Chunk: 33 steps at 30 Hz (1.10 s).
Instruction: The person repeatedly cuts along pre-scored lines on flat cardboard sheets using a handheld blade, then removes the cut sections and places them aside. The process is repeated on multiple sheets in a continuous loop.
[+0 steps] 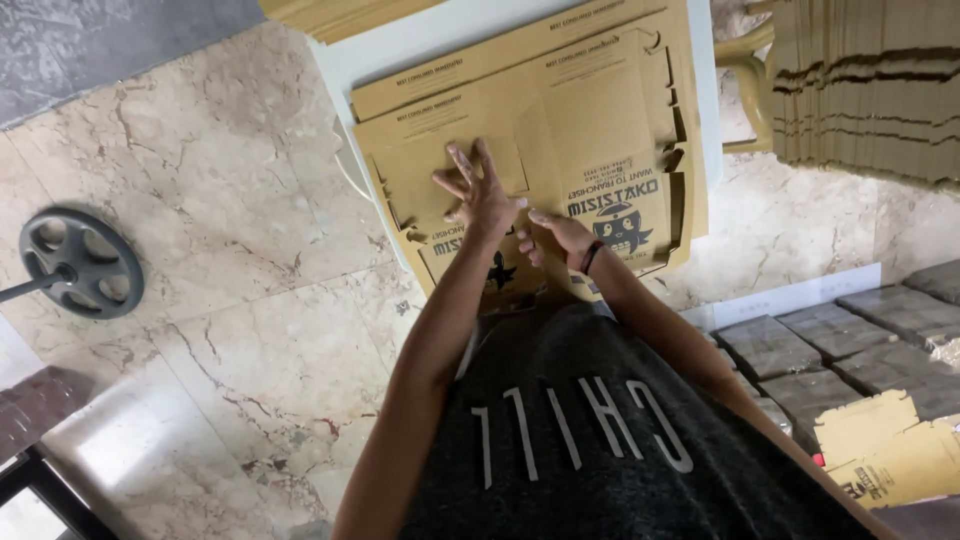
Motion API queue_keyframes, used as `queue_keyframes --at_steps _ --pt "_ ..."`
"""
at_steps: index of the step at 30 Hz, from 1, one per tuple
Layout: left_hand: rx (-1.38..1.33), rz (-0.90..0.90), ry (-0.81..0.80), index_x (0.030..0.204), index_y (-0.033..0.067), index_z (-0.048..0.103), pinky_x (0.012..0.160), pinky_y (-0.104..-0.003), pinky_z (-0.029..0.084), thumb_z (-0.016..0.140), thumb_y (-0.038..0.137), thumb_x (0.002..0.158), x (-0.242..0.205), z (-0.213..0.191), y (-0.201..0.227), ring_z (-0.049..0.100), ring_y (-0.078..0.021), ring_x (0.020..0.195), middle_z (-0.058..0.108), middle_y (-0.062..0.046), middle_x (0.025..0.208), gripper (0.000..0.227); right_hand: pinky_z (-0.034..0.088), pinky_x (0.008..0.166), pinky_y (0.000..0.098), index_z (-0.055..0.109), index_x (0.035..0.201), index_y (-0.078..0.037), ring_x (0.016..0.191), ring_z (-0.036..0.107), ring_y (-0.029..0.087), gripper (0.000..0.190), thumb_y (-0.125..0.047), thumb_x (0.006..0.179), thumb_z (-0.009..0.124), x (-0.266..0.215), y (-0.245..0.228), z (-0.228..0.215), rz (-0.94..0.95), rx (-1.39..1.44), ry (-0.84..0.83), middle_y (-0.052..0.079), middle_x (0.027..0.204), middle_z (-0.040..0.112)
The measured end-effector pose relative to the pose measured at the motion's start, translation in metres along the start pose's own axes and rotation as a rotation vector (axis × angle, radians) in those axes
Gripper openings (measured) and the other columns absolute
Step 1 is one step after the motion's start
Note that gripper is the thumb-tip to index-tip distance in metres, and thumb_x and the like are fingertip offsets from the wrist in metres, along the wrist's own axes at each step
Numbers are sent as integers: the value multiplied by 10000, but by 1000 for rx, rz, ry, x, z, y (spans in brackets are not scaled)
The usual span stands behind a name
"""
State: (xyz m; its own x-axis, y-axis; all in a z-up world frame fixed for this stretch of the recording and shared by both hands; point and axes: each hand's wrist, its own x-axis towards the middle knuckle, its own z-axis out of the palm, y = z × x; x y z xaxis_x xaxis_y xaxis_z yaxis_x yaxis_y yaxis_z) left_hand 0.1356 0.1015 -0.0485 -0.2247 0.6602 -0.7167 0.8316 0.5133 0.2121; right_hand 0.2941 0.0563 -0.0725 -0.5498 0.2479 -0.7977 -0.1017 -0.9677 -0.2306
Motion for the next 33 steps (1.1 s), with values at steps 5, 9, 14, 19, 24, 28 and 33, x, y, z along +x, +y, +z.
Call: queue_keyframes --at_steps 5,9,14,19,24,28,33 --pt "23 -66 -33 1630 229 -165 831 -943 295 808 154 874 32 49 -15 -214 -711 1380 -236 -274 1647 1234 561 410 359 719 909 47 396 602 200 493 -429 1011 639 -21 7 29 -138 -273 440 204 640 706" --pt "5 -21 -3 1622 236 -196 794 -950 304 756 41 858 42 61 -22 -230 -733 1352 -248 -294 1634 1236 538 381 392 665 821 34 365 582 208 503 -432 1011 658 -19 2 37 -182 -288 450 185 565 668" --pt "2 11 -15 1627 182 -186 798 -953 302 665 -6 912 34 49 -19 -223 -746 1356 -297 -290 1623 1127 497 388 369 620 786 52 324 440 212 440 -321 1009 690 -31 -10 36 -233 38 289 158 466 503" --pt "86 1 -49 1637 169 -153 792 -942 320 635 47 951 27 45 -18 -205 -745 1359 -331 -277 1607 1052 485 323 325 691 789 104 293 514 238 496 -293 1070 593 -58 -2 23 -417 24 70 225 466 551" --pt "60 18 7 1642 190 -153 790 -919 350 661 -39 884 21 37 -14 -161 -742 1367 -278 -282 1625 1135 500 320 360 691 817 108 307 539 257 435 -238 1062 595 -53 -8 30 -379 32 115 236 489 580" --pt "50 52 11 1646 147 -73 805 -867 418 675 -41 877 -2 16 -12 -98 -739 1378 -223 -299 1629 1090 569 478 367 661 865 82 488 652 246 382 -259 1030 615 -44 -8 25 -114 80 -1 229 648 679" --pt "8 254 -25 1510 64 453 919 -590 582 544 91 1012 -64 -18 -15 435 -401 1407 412 -202 1569 507 556 808 652 518 1374 134 1083 629 593 960 -579 816 838 -51 -11 -2 112 -517 299 428 1204 607"
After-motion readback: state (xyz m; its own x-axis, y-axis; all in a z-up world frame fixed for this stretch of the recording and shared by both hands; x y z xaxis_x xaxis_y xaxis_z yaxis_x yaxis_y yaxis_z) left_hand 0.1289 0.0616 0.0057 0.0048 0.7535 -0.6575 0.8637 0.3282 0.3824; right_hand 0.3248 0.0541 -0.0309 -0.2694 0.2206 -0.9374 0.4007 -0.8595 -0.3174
